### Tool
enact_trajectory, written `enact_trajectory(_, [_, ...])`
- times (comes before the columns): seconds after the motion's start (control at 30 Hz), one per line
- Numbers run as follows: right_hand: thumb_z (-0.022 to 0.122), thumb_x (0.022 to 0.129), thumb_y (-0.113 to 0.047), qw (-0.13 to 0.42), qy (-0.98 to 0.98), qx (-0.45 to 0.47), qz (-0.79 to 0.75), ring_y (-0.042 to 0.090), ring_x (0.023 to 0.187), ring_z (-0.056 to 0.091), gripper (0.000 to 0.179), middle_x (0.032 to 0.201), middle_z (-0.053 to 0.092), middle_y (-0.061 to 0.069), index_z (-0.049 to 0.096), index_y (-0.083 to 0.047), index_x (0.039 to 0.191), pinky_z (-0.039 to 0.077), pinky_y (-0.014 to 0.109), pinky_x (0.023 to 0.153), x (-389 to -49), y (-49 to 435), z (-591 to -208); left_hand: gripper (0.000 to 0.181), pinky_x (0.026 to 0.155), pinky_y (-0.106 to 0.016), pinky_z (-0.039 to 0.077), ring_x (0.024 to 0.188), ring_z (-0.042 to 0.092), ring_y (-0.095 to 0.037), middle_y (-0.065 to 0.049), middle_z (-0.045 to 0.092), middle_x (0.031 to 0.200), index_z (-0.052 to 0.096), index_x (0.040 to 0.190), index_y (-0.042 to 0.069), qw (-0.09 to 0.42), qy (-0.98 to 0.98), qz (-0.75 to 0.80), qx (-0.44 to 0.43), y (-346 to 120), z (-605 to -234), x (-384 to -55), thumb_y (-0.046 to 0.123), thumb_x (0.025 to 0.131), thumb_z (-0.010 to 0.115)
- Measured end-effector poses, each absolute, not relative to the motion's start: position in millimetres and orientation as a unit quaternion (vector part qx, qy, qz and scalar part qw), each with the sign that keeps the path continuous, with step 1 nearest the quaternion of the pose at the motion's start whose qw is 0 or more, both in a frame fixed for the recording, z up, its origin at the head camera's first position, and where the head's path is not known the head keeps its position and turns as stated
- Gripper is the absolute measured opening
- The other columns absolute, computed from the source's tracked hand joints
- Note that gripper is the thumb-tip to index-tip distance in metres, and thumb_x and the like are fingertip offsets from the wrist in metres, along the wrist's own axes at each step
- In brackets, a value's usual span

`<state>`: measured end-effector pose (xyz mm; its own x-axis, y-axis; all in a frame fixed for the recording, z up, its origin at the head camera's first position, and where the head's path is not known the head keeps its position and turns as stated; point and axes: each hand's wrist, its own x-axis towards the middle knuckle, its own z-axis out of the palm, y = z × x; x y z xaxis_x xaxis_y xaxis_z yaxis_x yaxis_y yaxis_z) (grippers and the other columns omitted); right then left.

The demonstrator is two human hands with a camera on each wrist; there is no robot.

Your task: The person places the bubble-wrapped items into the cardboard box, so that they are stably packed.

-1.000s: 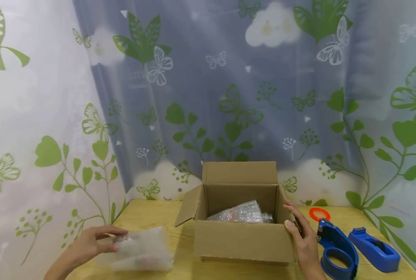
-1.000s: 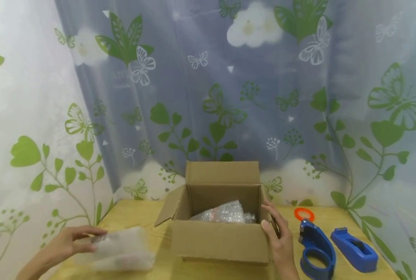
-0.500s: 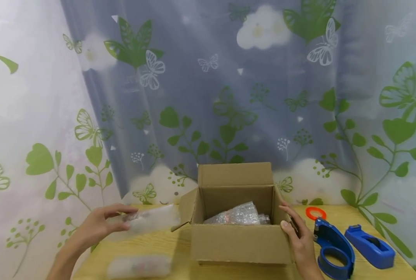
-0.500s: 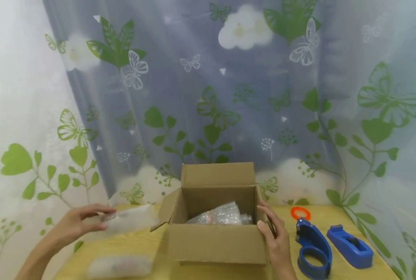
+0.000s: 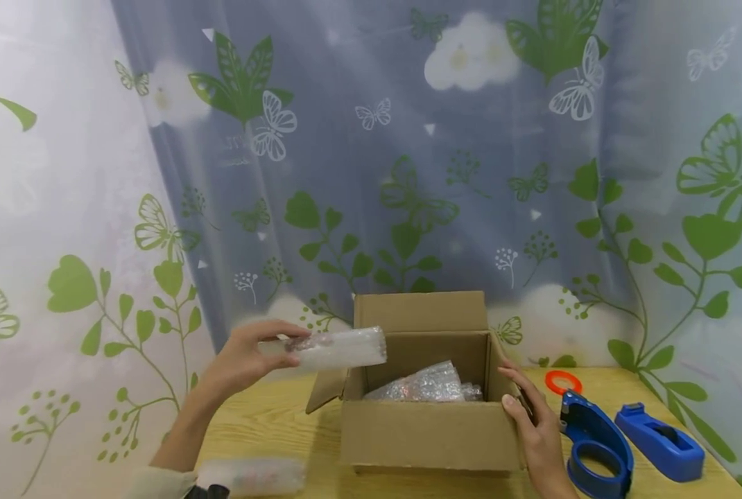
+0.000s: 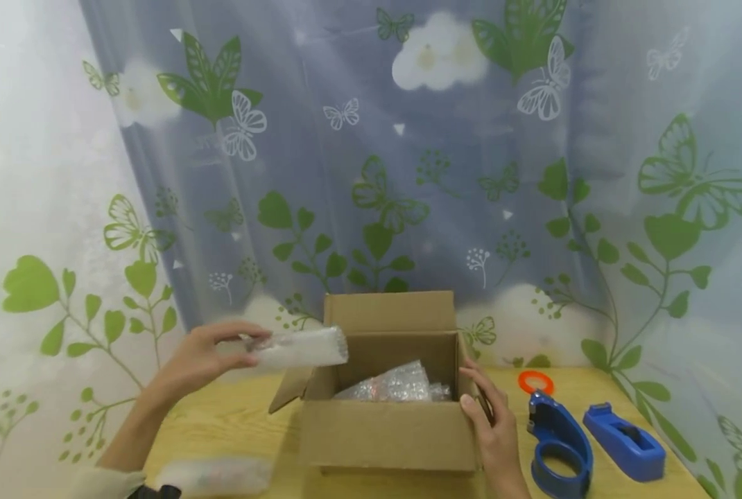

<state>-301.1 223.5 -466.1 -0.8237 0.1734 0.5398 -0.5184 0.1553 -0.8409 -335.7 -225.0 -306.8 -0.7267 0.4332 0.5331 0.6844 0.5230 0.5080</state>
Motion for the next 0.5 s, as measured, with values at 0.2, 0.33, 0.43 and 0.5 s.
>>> enact_trajectory(0.2, [0.051, 0.11, -0.01, 0.271, -0.71, 0.12, 0.639, -0.002, 0.147, 0.033, 0.041, 0.162, 0.044, -0.001, 0.053, -0.007, 0.151, 0.032, 0.008, 0.107, -302, 223, -468, 0.039, 0.101, -0.048, 0.053, 0.116, 0.067, -0.013, 0.01, 0.074, 0.121, 0.077, 0.125, 0.024, 0.147, -0.839, -0.373, -0.368, -176, -304, -344, 0.021, 0.086, 0.085])
enact_trajectory(0.33, [0.051, 0.11, -0.011, 0.266, -0.712, 0.117, 0.639, -0.002, 0.147, 0.032, 0.041, 0.162, 0.043, -0.002, 0.052, -0.009, 0.151, 0.032, 0.008, 0.107, -302, 223, -468, 0.039, 0.101, -0.05, 0.052, 0.115, 0.067, -0.016, 0.01, 0.074, 0.122, 0.076, 0.125, 0.023, 0.138, -0.831, -0.373, -0.39, -150, -306, -348, 0.021, 0.087, 0.084])
enact_trajectory(0.43, [0.051, 0.11, -0.011, 0.267, -0.714, 0.115, 0.637, -0.002, 0.147, 0.032, 0.042, 0.162, 0.043, -0.002, 0.052, -0.009, 0.151, 0.032, 0.008, 0.107, -301, 224, -467, 0.038, 0.102, -0.045, 0.052, 0.113, 0.068, -0.015, 0.012, 0.074, 0.121, 0.076, 0.126, 0.024, 0.13, -0.829, -0.375, -0.394, -133, -308, -352, 0.022, 0.088, 0.083])
enact_trajectory(0.5, [0.051, 0.11, -0.01, 0.268, -0.714, 0.117, 0.636, -0.001, 0.147, 0.033, 0.042, 0.163, 0.043, -0.001, 0.052, -0.009, 0.152, 0.032, 0.008, 0.108, -300, 224, -466, 0.038, 0.104, -0.043, 0.051, 0.113, 0.068, -0.013, 0.013, 0.074, 0.121, 0.076, 0.126, 0.025, 0.122, -0.828, -0.379, -0.395, -123, -309, -354, 0.022, 0.089, 0.083])
